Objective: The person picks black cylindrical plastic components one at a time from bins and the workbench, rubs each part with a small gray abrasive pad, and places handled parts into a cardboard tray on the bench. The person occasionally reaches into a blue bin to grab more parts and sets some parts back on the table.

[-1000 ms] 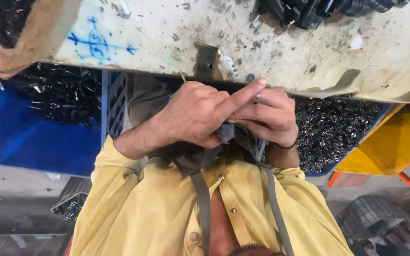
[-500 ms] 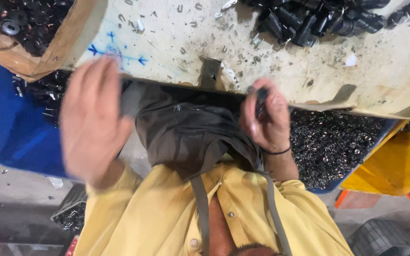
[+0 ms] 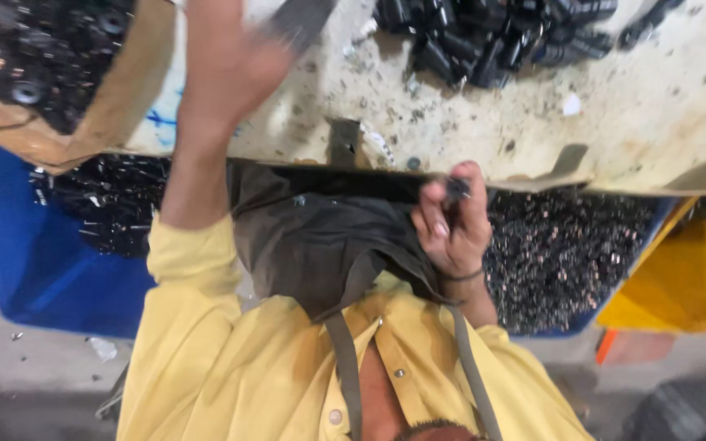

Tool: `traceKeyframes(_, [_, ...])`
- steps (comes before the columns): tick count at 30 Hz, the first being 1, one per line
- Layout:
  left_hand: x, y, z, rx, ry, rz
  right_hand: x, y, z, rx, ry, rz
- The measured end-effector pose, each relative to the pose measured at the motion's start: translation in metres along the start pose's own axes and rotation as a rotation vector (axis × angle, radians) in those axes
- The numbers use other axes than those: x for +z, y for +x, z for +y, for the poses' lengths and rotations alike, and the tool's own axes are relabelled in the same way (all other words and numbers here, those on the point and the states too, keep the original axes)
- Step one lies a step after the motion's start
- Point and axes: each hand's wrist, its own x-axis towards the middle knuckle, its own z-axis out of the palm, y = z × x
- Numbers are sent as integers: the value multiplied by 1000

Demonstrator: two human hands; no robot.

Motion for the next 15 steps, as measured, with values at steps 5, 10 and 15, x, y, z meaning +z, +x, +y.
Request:
traceKeyframes(5, [27, -83, 62, -17, -878, -42, 9, 8, -3, -35, -303, 38])
traceKeyframes(10, [45, -109, 81, 91, -613, -144, 49, 40, -21, -711, -1313, -392])
traceKeyframes(15, [32, -101, 89, 278, -326, -220, 68, 48, -22, -836, -1493, -571])
